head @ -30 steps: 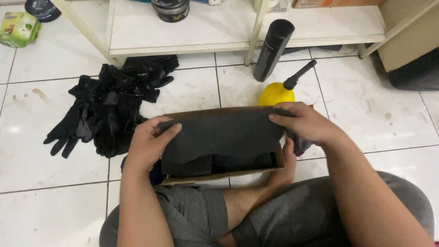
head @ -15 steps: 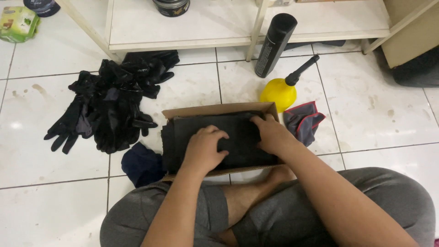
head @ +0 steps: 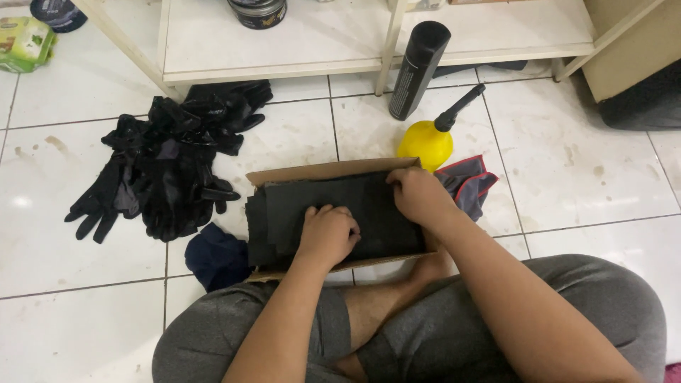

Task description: The person folds black and grey cloths and places them into a cardboard box on a shelf. Then they fold black gloves and place them on the floor. The person continues folding cloths and gloves, organizing them into neat stacks.

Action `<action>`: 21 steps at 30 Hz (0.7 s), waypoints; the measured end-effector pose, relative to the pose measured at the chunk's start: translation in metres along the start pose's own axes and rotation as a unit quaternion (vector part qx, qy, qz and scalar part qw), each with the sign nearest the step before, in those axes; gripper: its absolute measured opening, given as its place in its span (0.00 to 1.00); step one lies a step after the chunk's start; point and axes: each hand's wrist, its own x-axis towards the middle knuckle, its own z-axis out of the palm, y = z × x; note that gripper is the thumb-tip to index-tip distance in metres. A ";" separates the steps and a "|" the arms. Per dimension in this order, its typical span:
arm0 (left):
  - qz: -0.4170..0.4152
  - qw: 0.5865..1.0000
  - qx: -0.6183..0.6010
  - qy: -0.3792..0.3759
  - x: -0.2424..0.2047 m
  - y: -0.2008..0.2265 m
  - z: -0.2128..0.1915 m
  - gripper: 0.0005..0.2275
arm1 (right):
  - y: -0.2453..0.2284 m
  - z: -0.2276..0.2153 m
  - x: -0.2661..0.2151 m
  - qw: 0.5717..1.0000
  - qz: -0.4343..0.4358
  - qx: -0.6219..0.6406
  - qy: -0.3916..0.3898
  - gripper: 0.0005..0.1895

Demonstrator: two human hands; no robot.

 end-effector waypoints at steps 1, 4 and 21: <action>0.000 1.000 0.001 0.000 0.000 0.000 -0.001 0.08 | 0.003 0.002 0.002 1.000 0.000 0.001 0.001 0.15; -0.008 1.000 -0.029 -0.007 -0.004 0.004 -0.009 0.09 | 0.014 0.009 0.007 0.999 -0.019 -0.031 0.025 0.15; -0.044 0.986 -0.163 0.012 -0.010 0.012 -0.022 0.11 | 0.013 0.016 0.011 0.993 -0.038 -0.081 0.075 0.16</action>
